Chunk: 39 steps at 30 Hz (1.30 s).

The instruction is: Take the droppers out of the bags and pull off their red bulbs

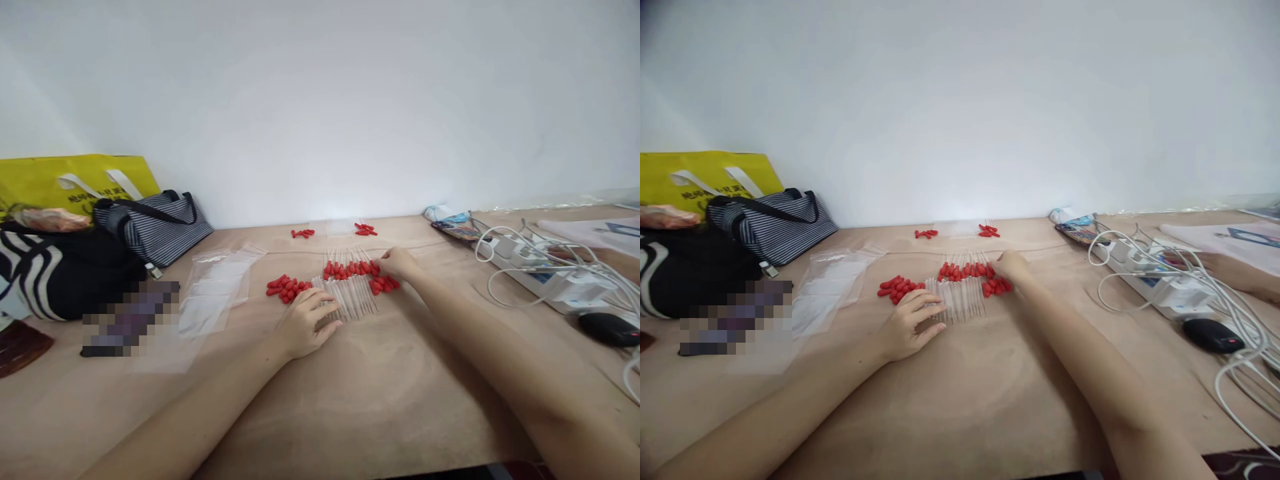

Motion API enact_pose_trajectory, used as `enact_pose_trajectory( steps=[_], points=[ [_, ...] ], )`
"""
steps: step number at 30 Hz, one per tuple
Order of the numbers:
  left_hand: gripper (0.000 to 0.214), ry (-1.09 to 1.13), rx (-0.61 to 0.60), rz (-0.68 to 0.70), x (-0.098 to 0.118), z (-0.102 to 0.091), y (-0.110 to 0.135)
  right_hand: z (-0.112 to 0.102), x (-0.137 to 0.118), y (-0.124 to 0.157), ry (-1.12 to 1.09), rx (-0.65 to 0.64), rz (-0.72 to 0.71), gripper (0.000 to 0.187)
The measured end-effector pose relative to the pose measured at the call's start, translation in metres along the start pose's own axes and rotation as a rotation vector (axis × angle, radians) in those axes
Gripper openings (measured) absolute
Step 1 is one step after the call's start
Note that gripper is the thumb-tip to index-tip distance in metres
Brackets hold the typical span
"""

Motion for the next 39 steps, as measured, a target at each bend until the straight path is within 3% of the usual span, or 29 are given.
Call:
enact_pose_trajectory(
  steps=[7,13,14,16,19,23,31,39],
  points=[
    [0.016,-0.03,0.025,-0.013,-0.003,-0.001,0.0,0.006,-0.011,-0.012,0.049,-0.097,0.015,0.02],
    [0.018,-0.053,0.009,-0.051,-0.006,-0.002,-0.001,-0.012,-0.008,0.007,-0.026,0.032,-0.098,0.025],
    [0.021,-0.062,0.012,-0.054,-0.006,-0.002,-0.002,-0.015,-0.005,0.015,-0.063,0.077,-0.15,0.024],
    [0.03,-0.092,0.032,-0.062,-0.005,-0.002,-0.004,-0.019,0.0,0.036,-0.197,0.215,-0.413,0.023],
    [0.044,-0.171,0.068,-0.071,-0.003,-0.001,-0.007,-0.018,0.009,0.07,-0.219,0.395,-0.775,0.018],
    [0.03,-0.268,0.071,0.03,0.001,0.005,-0.009,-0.011,0.011,0.1,-0.227,0.519,-0.982,0.018],
    [0.017,-0.283,0.049,0.189,0.007,0.011,-0.009,-0.006,-0.006,0.118,-0.304,0.578,-1.092,0.021],
    [0.016,-0.221,0.119,0.207,0.008,0.014,-0.007,-0.002,-0.006,0.116,-0.244,0.631,-1.115,0.019]
  ],
)
Point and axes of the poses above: each hand's wrist, its own y-axis away from the middle knuckle, its own z-axis out of the palm, x = y × z, the point moved 2 cm from there along -y, towards the middle knuckle, and after that the axes turned 14 degrees about x, right-handed, at the moved point
